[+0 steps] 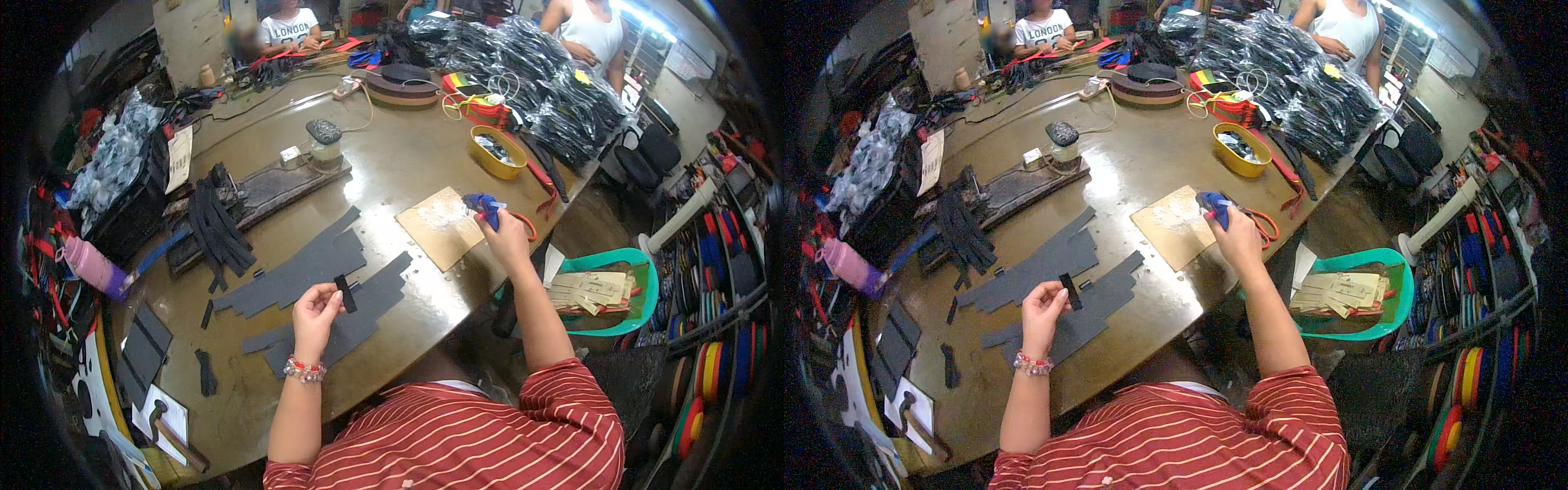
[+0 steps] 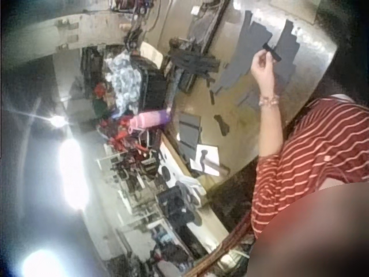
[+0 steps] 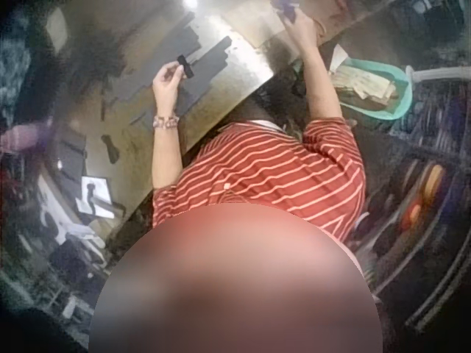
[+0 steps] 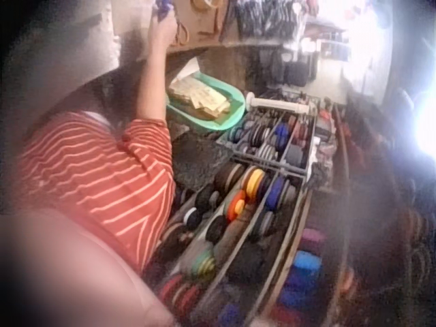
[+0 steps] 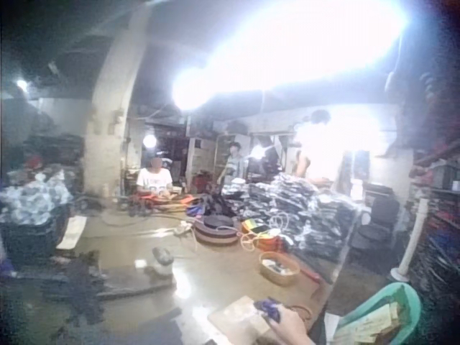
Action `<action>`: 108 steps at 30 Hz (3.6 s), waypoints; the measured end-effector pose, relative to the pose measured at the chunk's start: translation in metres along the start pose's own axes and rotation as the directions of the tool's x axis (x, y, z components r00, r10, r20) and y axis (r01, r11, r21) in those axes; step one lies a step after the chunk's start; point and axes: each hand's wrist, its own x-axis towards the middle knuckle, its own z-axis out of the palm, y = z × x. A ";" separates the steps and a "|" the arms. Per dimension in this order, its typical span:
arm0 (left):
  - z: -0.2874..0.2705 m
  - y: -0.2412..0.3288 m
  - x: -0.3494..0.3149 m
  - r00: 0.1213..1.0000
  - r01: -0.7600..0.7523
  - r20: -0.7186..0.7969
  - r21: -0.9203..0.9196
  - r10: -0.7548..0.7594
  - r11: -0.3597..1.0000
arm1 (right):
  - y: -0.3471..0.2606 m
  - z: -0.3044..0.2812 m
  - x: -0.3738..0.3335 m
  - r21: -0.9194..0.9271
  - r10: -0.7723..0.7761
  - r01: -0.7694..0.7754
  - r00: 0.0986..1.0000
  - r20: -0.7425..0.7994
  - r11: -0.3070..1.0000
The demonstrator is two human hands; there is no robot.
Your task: The person assembles dark gray leather-like pieces on a workbench. They pick up small rectangular inserts, apply hot glue with a glue gun, and press the inserts onto larger cutouts. The person repeats this process for several pieces, aligning and securing them by hand.
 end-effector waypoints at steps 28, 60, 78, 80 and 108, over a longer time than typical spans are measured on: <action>0.010 -0.008 -0.001 1.000 0.018 0.016 0.002 -0.018 1.000 | -0.038 0.063 -0.106 0.474 -0.233 0.423 0.883 -0.407 0.772; 0.013 -0.014 -0.003 0.999 -0.041 0.027 0.070 0.040 0.997 | -0.049 0.078 -0.099 0.602 -0.199 0.215 0.975 -0.094 0.769; 0.017 -0.013 -0.007 0.996 -0.087 0.047 0.130 0.082 0.988 | -0.050 0.075 -0.101 0.612 -0.183 0.174 0.982 -0.048 0.772; 0.017 -0.011 -0.007 0.992 -0.117 0.057 0.146 0.110 0.982 | -0.051 0.074 -0.101 0.601 -0.160 0.117 0.987 0.019 0.790; 0.020 -0.011 -0.008 0.990 -0.140 0.056 0.244 0.130 0.960 | -0.047 0.080 -0.100 0.584 -0.238 0.174 0.971 0.033 0.793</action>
